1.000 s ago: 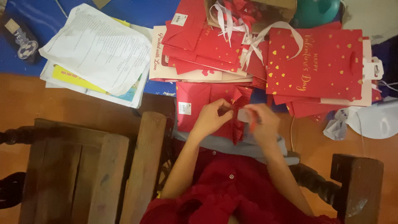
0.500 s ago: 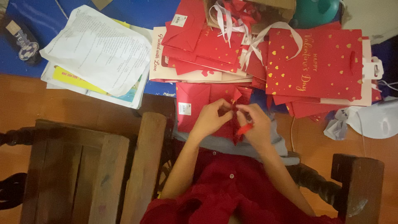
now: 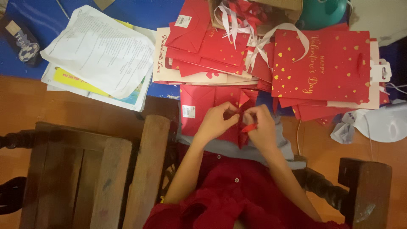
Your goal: The person assembles red Valentine's Day gift bags by hand. They fold the bottom panels, tuck flaps to form a flat base, and attach white plastic handles to the bag openings. Completed bags are stacked on the table.
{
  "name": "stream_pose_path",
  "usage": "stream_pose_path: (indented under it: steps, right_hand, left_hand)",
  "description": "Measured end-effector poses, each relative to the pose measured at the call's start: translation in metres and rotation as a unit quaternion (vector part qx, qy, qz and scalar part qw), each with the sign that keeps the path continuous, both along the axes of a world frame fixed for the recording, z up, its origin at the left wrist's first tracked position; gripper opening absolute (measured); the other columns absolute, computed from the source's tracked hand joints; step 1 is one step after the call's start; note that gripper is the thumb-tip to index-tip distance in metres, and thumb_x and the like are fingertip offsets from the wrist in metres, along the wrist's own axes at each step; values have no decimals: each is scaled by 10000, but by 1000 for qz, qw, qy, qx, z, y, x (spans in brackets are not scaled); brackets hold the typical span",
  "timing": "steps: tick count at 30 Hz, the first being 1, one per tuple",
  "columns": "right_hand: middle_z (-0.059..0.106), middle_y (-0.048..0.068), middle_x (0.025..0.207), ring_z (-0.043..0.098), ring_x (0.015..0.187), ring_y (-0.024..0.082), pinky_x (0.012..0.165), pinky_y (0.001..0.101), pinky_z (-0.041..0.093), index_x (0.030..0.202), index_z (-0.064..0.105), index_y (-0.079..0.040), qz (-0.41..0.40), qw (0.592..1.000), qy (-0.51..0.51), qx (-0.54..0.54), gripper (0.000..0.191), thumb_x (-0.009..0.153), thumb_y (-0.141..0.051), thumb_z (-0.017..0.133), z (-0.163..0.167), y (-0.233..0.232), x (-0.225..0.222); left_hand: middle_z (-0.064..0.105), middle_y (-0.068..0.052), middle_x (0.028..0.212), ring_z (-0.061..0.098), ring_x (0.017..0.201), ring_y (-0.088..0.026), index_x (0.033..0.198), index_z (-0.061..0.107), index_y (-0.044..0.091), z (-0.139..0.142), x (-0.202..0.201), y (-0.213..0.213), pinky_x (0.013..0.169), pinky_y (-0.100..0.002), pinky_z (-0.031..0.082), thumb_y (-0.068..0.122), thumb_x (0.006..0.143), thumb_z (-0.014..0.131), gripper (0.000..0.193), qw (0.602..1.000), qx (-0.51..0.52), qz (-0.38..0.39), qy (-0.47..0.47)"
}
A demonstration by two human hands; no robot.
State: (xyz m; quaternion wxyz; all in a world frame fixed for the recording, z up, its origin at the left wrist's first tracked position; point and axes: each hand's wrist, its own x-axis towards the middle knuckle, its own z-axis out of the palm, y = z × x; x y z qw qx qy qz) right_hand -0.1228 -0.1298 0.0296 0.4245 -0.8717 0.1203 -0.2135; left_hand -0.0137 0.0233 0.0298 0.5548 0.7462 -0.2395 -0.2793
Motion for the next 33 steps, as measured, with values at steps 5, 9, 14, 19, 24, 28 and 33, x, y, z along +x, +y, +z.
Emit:
stream_pose_path:
  steps: [5,9,14,19,24,28,33]
  right_hand:
    - [603,90,1028,639,891,204,789,319,527,1148,600,-43,2,994,-42,97,129,1037,-92,644,0,-2,-1]
    - [614,88,981,632,837,199,692,317,516,1219,667,-62,21,1000,13,-2,284,943,-113,712,9,-4,-1]
    - [597,93,945,613,807,197,694,331,493,1167,726,-66,7,1000,12,-22,243,927,-100,742,6,4,-1]
    - [592,47,931,605,792,164,680,303,484,1114,747,-68,10,999,3,54,207,909,-64,722,-6,-4,-4]
    - [580,-1,1002,643,855,98,741,248,544,1101,711,-29,18,960,-34,276,128,1012,-113,672,-11,-15,-5]
    - [600,3,1007,673,849,97,730,242,557,1106,674,-18,5,963,-15,269,143,1027,-131,636,-13,-16,-7]
    - [654,56,917,642,828,114,759,264,518,1120,667,-13,-1,922,-27,386,120,1079,-112,613,-17,-17,-8]
  left_hand:
    - [777,-111,937,767,875,-185,1039,689,7,-2,1,1,807,-327,594,186,886,722,238,999,-27,-1,-20]
    - [783,-110,931,774,874,-189,1031,693,11,-2,1,2,803,-331,597,189,884,719,233,1000,-15,-2,-10]
    - [780,-110,928,772,869,-196,1037,689,10,-2,0,2,808,-331,597,192,887,718,238,1000,-10,-5,-6]
    - [780,-102,935,768,875,-196,1038,692,21,-4,0,2,806,-333,593,196,887,716,233,1000,-12,-1,-13]
    - [783,-99,928,770,873,-197,1028,689,27,-5,0,1,800,-338,590,214,879,721,241,1000,-4,4,-19]
    - [780,-101,911,767,849,-203,1041,689,36,-5,0,0,785,-343,585,239,876,725,264,1000,18,3,-14]
    - [784,-91,916,769,847,-192,1049,681,44,-5,-1,1,783,-337,585,238,886,718,256,1000,10,3,-4]
